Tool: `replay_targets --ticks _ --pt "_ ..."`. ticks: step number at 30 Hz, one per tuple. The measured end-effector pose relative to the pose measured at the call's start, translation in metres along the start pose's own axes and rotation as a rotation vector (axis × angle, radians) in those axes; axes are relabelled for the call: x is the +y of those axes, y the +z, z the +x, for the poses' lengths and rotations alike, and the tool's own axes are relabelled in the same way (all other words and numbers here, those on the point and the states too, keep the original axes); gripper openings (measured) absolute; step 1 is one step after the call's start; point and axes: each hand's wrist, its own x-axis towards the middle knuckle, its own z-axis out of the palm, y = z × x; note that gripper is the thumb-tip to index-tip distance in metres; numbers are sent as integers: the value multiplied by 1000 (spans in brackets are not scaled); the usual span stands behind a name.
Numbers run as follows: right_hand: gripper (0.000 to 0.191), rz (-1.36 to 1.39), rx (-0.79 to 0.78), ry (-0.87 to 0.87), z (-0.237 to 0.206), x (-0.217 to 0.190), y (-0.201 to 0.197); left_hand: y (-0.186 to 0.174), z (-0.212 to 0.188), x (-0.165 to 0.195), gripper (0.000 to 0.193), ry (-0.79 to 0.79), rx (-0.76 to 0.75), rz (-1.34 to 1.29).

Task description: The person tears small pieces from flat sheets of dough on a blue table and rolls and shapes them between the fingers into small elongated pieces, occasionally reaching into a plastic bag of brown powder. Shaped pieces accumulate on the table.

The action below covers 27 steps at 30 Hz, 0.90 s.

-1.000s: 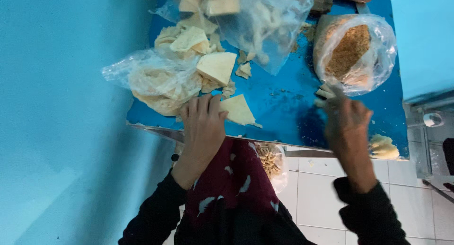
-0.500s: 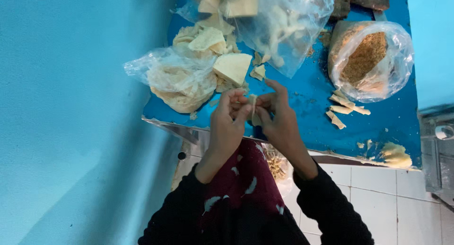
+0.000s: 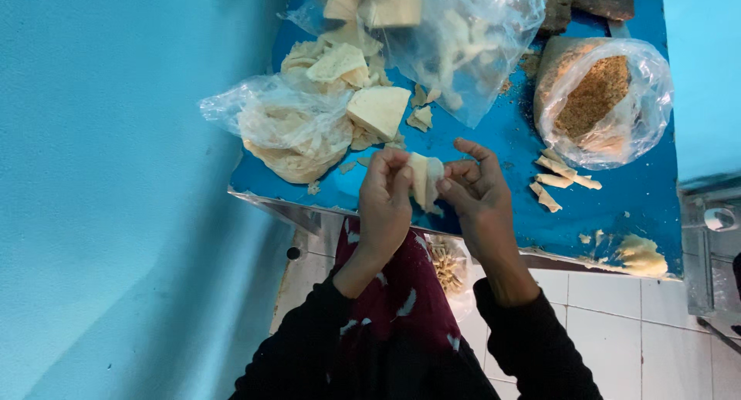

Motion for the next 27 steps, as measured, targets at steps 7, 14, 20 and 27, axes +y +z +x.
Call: replay_targets --ticks 7,14,20,27 --pt "51 500 56 112 -10 -21 -30 -16 12 -6 19 -27 122 71" --pt "55 -346 220 -252 -35 -62 -69 -34 5 23 28 231 97 479" --pt "62 -1106 -64 -393 -70 -27 -42 -11 -25 33 24 645 -329 846" --pt "61 -1237 491 -178 -146 -19 -103 -4 -34 18 30 746 -652 891"
